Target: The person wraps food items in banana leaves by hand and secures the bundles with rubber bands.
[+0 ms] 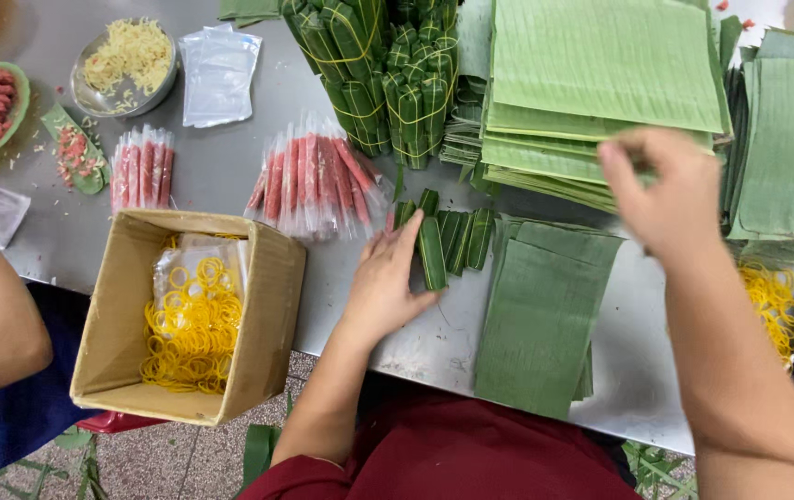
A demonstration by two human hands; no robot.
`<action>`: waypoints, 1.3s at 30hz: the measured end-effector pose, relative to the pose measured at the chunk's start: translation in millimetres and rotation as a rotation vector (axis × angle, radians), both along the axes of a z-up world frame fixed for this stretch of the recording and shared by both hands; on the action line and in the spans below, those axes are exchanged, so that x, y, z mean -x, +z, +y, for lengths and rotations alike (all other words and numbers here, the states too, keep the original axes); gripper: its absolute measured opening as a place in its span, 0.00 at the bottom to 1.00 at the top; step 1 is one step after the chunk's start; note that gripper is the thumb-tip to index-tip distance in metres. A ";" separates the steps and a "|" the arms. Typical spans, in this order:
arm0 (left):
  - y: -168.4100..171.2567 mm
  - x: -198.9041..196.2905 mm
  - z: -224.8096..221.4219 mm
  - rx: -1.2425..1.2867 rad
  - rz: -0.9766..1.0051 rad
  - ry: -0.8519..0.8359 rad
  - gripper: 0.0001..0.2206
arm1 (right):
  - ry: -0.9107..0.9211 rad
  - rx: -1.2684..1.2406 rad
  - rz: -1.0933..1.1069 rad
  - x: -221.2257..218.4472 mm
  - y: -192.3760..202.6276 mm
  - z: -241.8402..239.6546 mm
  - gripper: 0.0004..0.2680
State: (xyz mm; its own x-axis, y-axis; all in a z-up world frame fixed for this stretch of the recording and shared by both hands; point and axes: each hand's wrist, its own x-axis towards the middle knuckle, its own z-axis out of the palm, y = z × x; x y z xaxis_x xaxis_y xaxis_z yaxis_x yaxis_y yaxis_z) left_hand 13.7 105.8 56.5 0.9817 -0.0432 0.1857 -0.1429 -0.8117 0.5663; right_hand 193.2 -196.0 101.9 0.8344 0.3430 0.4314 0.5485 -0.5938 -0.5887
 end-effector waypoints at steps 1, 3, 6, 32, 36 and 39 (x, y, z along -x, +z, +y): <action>-6.5 -0.4 0.7 -0.047 0.039 0.038 0.53 | 0.004 0.109 -0.180 -15.4 7.5 3.8 0.06; -17.3 2.4 1.6 0.058 0.000 0.078 0.51 | -0.008 0.290 -0.463 -35.5 15.8 11.3 0.07; -26.2 9.9 8.6 0.148 -0.036 0.114 0.46 | -0.045 0.475 -0.528 -55.6 18.1 17.7 0.11; -62.2 -44.3 -89.1 1.769 0.460 0.138 0.24 | -0.074 -1.069 1.349 118.7 -102.1 -12.6 0.05; -52.1 -46.8 -89.6 1.818 0.368 0.219 0.23 | 0.353 -1.473 1.559 129.4 -117.9 -31.7 0.08; -38.0 -54.8 -50.1 1.863 0.214 0.417 0.22 | 0.818 -1.619 1.388 132.0 -121.0 -62.5 0.12</action>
State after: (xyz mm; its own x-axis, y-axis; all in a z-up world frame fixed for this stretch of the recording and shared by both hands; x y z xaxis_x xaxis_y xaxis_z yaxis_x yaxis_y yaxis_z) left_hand 68.5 55.8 18.5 0.8852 0.2469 -0.3943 0.0509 0.7911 0.6096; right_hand 61.2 -258.5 -19.0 0.6789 0.7294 0.0834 -0.6828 0.6691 -0.2933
